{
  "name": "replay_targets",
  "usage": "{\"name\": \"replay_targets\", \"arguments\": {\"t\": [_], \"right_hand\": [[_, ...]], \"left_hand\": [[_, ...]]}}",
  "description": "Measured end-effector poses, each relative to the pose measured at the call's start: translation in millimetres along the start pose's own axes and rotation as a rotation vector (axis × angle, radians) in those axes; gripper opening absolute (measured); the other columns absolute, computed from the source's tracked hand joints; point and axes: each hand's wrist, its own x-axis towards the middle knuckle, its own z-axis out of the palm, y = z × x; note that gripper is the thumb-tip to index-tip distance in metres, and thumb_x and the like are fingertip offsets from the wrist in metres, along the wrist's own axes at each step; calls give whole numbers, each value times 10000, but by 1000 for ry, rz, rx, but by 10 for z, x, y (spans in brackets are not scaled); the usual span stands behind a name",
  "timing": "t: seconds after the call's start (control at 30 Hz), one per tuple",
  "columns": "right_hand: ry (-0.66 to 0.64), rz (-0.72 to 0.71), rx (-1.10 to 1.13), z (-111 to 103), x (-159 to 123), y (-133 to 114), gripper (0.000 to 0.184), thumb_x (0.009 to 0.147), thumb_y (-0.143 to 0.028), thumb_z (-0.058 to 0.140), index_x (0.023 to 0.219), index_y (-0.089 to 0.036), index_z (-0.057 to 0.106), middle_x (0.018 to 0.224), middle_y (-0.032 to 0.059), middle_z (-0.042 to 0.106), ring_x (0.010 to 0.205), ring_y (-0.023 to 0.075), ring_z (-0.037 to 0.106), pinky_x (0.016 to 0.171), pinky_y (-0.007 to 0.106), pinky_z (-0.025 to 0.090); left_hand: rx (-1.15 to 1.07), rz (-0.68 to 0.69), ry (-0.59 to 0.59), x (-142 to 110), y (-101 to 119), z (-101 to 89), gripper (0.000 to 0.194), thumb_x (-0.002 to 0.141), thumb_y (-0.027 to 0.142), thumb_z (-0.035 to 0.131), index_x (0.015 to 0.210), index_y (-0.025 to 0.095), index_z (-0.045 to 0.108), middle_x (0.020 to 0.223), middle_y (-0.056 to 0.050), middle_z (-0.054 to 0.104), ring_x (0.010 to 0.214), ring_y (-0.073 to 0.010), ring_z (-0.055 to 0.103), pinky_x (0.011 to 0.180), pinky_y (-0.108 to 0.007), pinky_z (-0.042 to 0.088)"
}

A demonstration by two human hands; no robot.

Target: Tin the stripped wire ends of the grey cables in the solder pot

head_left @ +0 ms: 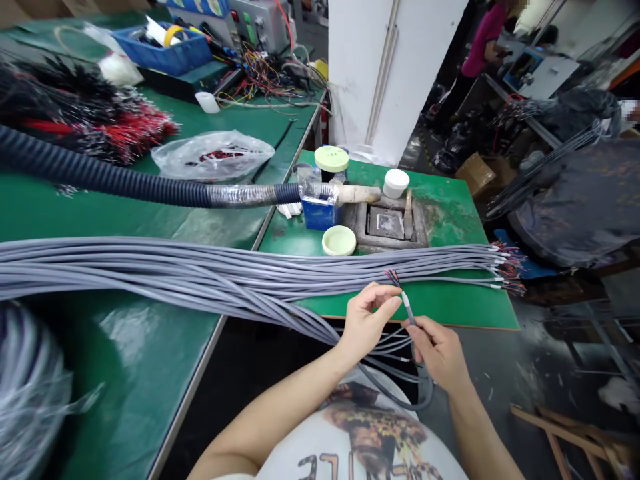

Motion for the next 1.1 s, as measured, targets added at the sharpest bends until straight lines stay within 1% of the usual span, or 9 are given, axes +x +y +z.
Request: {"name": "replay_targets", "arguments": {"t": [0.17,0.33,0.47,0.67,0.8,0.87,0.93,1.03,1.1], "right_hand": [[34,-66,-86,54,7,-47,245,923,-351,474,960,-180,646,506,-47,528,443,92,499,494,204,376],[65,-166,-205,79,19,-72,225,927,-326,474,950,-185,649,655,-5,649,551,108,590,563,205,409],[92,-250,-317,104,30,-53,218,931,-307,479,939,-171,649,745,26,689,632,127,632,614,218,415],[113,-352,-444,149,17,-11,217,931,-278,485,956,-149,658,697,35,674,610,137,621,612,241,396],[106,-359,-436,159,13,-23,227,923,-283,496,975,-139,665,725,54,683,643,150,626,639,253,402],[79,-304,-368,159,14,-44,235,918,-305,499,945,-148,673,715,51,675,624,144,608,620,254,398],[35,-184,-200,160,26,-67,250,911,-341,502,918,-159,674,635,23,634,545,120,556,560,242,383],[-54,45,206,172,79,-83,310,907,-412,489,991,-163,653,443,-49,485,383,85,398,432,217,305],[-103,121,469,190,133,-80,361,902,-449,481,1025,-147,636,375,-75,417,333,78,322,395,214,253]], "left_hand": [[-45,-21,72,15,-27,13,194,759,319,701,882,169,718,676,10,503,608,-88,440,572,-214,375],[-21,-28,96,28,-27,-5,165,757,315,698,842,176,726,727,-2,558,627,-88,482,583,-217,393],[-19,-54,117,33,-21,-15,168,734,306,718,833,170,725,738,-3,572,650,-90,501,603,-213,410],[-48,-133,145,38,11,-24,216,679,302,757,816,146,695,711,-1,615,651,-91,525,648,-218,445],[-21,-108,126,68,69,-42,214,669,298,759,754,141,641,649,24,569,589,-75,485,596,-207,421],[31,-54,114,74,82,-53,193,691,283,739,717,145,606,633,29,544,572,-73,466,578,-207,409],[131,54,107,62,77,-59,159,729,255,701,693,152,585,642,21,544,582,-83,471,583,-219,415],[348,325,56,10,43,-57,84,769,204,654,710,168,607,658,1,577,636,-114,509,634,-253,436],[469,515,-9,-30,11,-55,35,781,173,637,748,182,630,663,-7,609,660,-129,531,656,-271,440]]}}
